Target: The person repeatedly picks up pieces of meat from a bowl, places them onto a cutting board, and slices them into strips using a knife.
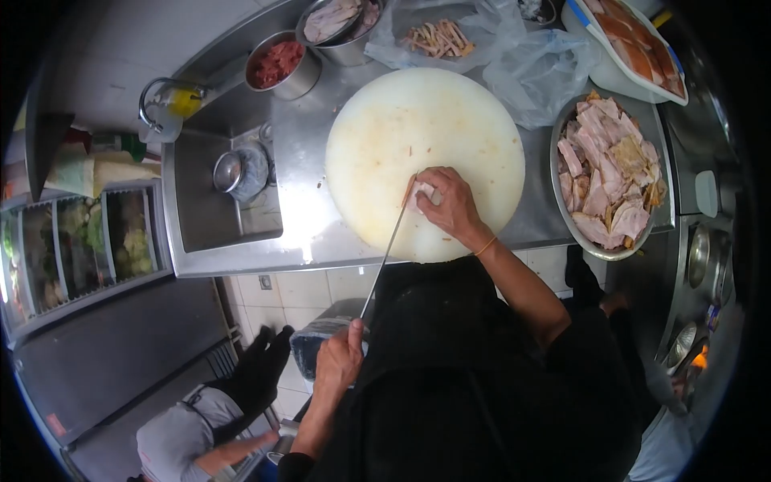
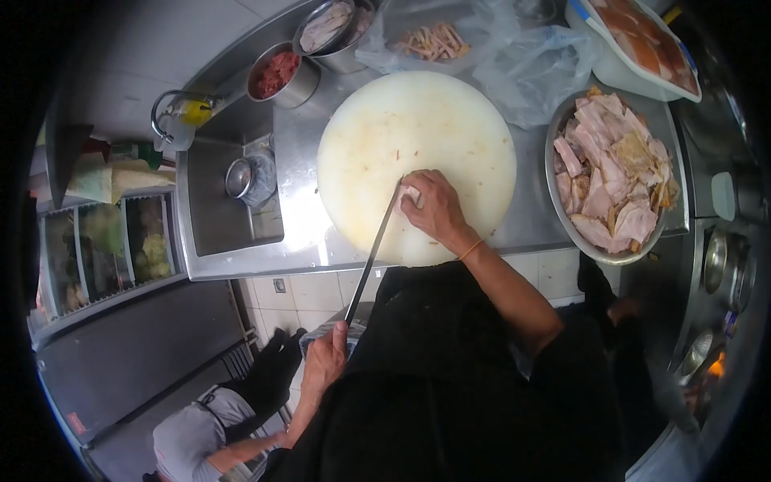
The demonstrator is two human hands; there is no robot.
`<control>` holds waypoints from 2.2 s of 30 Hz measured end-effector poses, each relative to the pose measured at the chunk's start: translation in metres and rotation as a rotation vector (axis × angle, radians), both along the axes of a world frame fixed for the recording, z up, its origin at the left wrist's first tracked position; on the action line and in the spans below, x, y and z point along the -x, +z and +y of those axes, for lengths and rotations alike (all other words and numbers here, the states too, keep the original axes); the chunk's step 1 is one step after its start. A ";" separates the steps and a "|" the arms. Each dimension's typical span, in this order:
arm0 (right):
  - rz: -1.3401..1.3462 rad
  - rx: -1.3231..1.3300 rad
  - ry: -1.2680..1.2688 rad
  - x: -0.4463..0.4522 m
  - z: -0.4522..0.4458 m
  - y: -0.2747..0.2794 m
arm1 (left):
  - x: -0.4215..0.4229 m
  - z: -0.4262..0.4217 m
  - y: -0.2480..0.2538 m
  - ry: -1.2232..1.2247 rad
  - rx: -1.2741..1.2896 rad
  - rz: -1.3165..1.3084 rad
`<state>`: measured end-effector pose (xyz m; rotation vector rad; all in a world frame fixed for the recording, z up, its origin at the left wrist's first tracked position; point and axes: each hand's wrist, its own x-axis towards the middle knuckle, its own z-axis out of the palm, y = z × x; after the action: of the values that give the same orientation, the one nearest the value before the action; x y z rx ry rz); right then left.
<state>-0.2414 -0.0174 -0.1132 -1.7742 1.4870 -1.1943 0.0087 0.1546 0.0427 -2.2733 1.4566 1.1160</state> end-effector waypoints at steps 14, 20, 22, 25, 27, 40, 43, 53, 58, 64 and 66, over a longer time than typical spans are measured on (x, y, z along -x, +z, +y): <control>0.063 -0.183 0.048 0.030 -0.014 0.014 | 0.003 -0.017 -0.023 -0.031 0.222 -0.173; 0.097 0.241 0.455 0.031 -0.061 0.056 | -0.008 -0.011 -0.019 -0.101 0.271 -0.211; 0.077 0.077 0.631 0.033 -0.065 0.060 | -0.013 -0.011 -0.017 -0.150 0.278 -0.221; -0.002 -0.145 0.782 0.045 -0.075 0.062 | -0.022 -0.010 -0.015 -0.183 0.326 -0.194; 0.057 -0.082 0.764 0.057 -0.076 0.065 | -0.025 -0.007 -0.015 -0.190 0.344 -0.174; 0.329 0.158 -0.348 0.248 -0.159 0.017 | -0.027 -0.001 -0.026 0.137 0.271 0.092; 0.233 0.164 -0.466 0.257 -0.159 0.013 | -0.016 -0.005 -0.015 0.112 0.186 0.087; 0.328 -0.090 -0.521 0.270 -0.175 0.010 | -0.019 0.004 -0.030 0.127 0.147 0.076; 0.376 0.194 -0.419 0.174 -0.109 0.035 | -0.021 0.006 -0.023 0.096 0.115 0.061; 0.140 -0.156 0.055 0.030 0.012 0.012 | -0.019 0.004 -0.013 0.093 0.087 0.056; 0.091 -0.164 0.103 0.010 0.019 0.026 | -0.016 0.002 -0.009 0.094 0.070 0.060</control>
<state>-0.2511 0.0018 -0.0872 -1.7900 1.4805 -0.9247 0.0242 0.1567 0.0333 -2.3988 1.4463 1.1879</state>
